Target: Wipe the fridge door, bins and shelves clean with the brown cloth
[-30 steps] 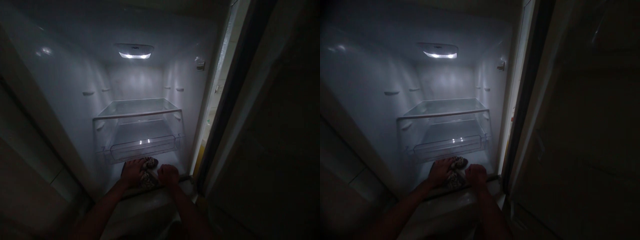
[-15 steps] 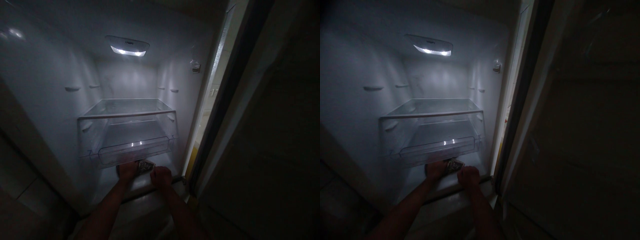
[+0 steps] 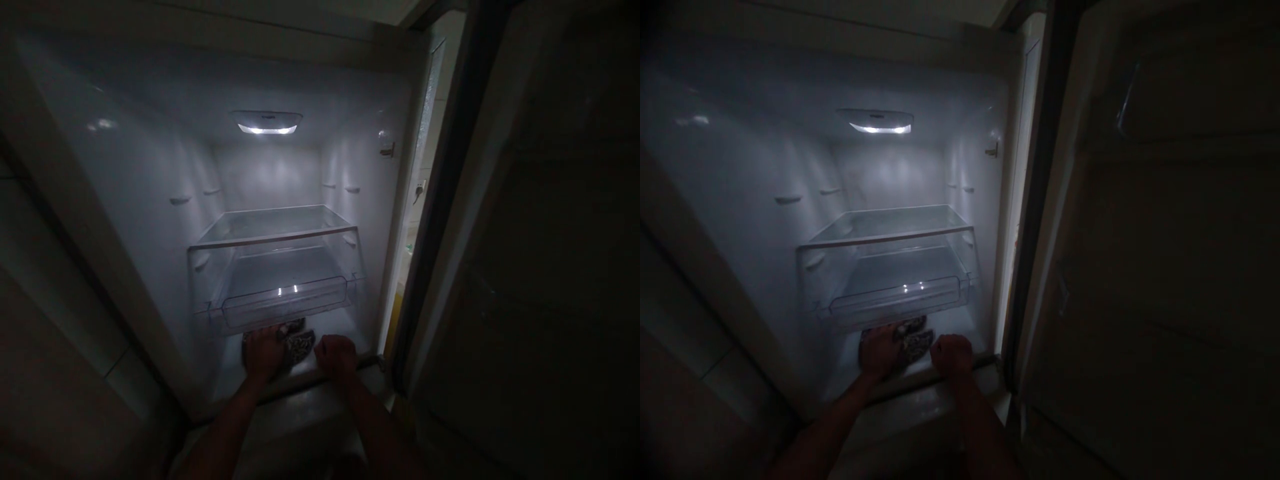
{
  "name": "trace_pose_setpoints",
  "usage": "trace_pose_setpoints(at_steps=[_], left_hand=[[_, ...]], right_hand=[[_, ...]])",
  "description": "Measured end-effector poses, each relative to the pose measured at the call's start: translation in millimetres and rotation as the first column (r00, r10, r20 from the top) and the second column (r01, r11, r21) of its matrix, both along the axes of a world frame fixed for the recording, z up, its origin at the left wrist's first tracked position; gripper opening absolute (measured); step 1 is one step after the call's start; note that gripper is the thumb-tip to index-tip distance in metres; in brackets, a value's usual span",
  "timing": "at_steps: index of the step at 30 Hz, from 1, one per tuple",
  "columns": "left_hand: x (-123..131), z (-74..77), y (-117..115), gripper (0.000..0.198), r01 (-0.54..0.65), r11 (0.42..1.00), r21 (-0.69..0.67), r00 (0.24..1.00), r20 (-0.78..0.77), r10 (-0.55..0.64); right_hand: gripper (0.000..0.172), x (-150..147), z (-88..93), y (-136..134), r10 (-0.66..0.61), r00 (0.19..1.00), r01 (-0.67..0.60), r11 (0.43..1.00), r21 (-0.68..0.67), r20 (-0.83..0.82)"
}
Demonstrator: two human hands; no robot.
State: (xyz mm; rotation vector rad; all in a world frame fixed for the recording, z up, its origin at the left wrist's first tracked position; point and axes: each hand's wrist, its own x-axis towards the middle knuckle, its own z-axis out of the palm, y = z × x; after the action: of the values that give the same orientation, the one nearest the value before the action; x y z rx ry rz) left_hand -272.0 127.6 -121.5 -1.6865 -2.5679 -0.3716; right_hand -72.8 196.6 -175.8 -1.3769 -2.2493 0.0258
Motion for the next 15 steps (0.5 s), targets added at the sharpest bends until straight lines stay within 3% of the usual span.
trace_pose_setpoints(at_steps=[3,6,8,12,15], left_hand=[[-13.7,2.9,-4.2,0.053,0.155,0.988,-0.002,0.988,0.028,-0.155],[-17.1,3.3,-3.8,0.053,0.189,0.982,-0.005,0.982,0.029,-0.188],[-12.0,1.1,-0.5,0.047,0.135,0.991,-0.008,0.991,0.012,-0.135],[2.0,-5.8,10.0,0.044,-0.083,0.996,-0.028,0.996,-0.044,0.082],[-1.2,-6.3,18.3,0.046,-0.084,0.994,-0.071,0.996,-0.036,0.082]], right_hand=[[0.022,-0.4,-2.1,0.8,-0.005,1.000,0.005,1.000,-0.005,-0.006],[0.021,-0.9,-4.6,1.5,-0.008,1.000,0.008,1.000,-0.002,-0.012],[0.022,-1.4,-6.7,2.2,-0.007,1.000,0.007,1.000,0.005,-0.014],[0.021,-1.9,-10.9,4.3,-0.003,1.000,0.003,1.000,0.026,-0.010],[0.019,-1.9,-13.1,5.5,0.002,1.000,-0.002,0.999,0.046,-0.006]])
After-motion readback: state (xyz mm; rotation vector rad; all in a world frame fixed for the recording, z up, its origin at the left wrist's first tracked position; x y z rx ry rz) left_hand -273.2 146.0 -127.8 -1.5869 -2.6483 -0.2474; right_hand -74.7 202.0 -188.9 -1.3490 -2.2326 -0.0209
